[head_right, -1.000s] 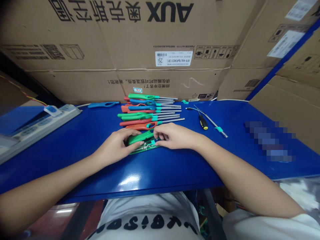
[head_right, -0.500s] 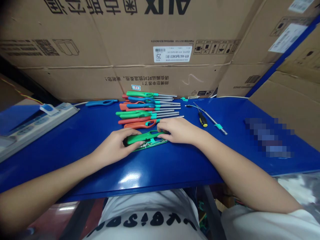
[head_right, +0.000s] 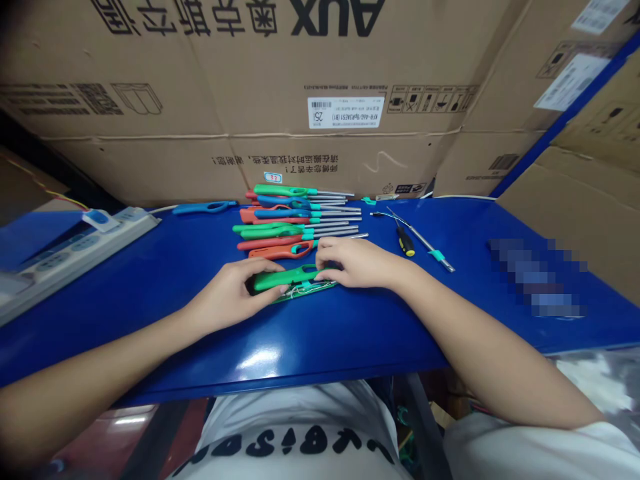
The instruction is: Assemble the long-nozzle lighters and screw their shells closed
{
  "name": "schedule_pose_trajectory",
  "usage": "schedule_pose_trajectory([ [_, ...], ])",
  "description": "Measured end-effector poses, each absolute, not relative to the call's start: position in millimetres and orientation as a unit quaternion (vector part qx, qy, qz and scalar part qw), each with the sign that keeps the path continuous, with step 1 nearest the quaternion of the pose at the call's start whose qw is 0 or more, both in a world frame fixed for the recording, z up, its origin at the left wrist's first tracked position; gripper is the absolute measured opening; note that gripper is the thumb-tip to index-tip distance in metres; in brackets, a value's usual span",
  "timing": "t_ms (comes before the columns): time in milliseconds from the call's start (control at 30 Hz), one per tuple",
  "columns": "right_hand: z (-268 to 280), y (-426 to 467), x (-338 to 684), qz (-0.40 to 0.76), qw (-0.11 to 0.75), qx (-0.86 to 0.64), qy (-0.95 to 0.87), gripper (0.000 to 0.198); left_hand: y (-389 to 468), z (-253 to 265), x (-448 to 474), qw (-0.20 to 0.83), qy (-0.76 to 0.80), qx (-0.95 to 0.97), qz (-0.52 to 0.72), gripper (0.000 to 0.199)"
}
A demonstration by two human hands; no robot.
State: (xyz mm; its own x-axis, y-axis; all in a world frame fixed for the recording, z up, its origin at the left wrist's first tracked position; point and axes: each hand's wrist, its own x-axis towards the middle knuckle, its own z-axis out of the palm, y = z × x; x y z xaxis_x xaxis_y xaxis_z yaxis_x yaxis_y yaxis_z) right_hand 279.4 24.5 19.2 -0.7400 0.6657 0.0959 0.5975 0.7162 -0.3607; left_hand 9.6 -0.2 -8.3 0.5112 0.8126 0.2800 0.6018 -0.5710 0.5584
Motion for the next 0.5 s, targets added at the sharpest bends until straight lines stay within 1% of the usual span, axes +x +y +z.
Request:
schedule_pose_trajectory([
  [100, 21.6, 24.2, 280.2, 0.177, 0.112, -0.324, -0.923, 0.018, -1.9, -4.3, 9.5, 0.182, 0.417, 0.858, 0.239, 0.025],
  [200, 22.3, 23.4, 280.8, 0.18, 0.094, -0.314, -0.928, 0.018, -3.0, -0.6, 9.0, 0.169, 0.409, 0.871, 0.215, 0.023],
  [367, 21.5, 23.1, 281.3, 0.176, 0.079, -0.312, -0.93, 0.017, -2.7, 1.1, 8.0, 0.16, 0.405, 0.877, 0.203, 0.019],
  [500, 21.8, 23.3, 281.5, 0.18, 0.075, -0.307, -0.932, 0.016, -2.4, 1.3, 8.0, 0.161, 0.411, 0.877, 0.192, 0.02],
])
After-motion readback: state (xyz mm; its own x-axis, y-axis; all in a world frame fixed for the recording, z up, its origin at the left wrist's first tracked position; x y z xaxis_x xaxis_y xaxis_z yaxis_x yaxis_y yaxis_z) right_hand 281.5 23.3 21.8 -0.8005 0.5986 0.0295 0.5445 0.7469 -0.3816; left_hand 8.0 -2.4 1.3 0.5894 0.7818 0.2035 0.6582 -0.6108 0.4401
